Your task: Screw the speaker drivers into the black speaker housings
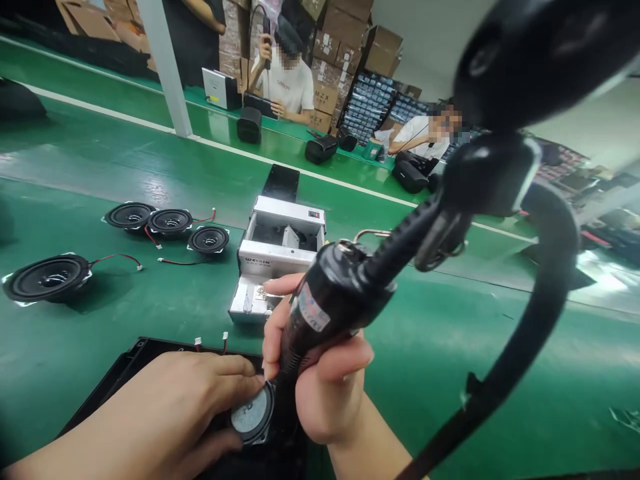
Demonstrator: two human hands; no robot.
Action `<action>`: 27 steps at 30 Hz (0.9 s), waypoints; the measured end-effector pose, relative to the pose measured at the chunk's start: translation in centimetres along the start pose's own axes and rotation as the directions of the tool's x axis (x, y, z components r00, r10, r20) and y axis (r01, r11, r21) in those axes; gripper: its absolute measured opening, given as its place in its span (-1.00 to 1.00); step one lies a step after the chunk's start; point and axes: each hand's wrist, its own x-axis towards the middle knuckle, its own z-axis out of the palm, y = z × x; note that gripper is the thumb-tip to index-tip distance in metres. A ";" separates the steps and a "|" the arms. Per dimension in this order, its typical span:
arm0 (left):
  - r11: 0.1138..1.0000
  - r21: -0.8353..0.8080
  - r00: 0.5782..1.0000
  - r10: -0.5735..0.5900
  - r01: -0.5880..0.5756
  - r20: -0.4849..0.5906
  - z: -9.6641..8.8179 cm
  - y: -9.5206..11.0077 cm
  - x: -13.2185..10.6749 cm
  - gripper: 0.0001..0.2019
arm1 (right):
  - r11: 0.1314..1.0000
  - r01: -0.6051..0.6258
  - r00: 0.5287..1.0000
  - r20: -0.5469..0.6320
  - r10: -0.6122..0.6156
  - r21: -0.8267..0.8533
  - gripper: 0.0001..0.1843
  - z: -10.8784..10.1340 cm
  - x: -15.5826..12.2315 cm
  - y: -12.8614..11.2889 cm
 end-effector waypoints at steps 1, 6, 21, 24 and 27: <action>1.000 0.005 1.000 0.002 -0.002 0.000 0.0 0.0 0.0 -0.68 | 1.000 0.014 1.000 0.008 -0.014 0.012 -0.13 -0.1 -0.2 0.1; 0.999 0.054 1.000 0.004 -0.004 0.000 -0.2 0.3 0.1 -0.72 | 0.997 0.022 0.998 0.051 -0.026 0.070 -0.16 -0.1 -0.9 0.5; 0.998 0.062 1.000 0.014 -0.014 0.004 -0.2 0.4 0.2 -0.72 | 0.987 0.155 0.974 -0.163 -0.159 -0.042 -0.13 0.3 -2.9 1.9; 0.997 0.070 1.000 0.006 -0.007 0.021 -0.3 0.4 0.0 -0.73 | 0.980 0.184 0.955 -0.225 -0.195 -0.071 -0.14 0.5 -2.8 2.2; 0.994 0.104 0.996 -0.029 0.019 0.087 -0.5 0.4 0.2 -0.71 | 0.979 0.185 0.948 -0.247 -0.200 -0.085 -0.18 0.3 -2.5 1.0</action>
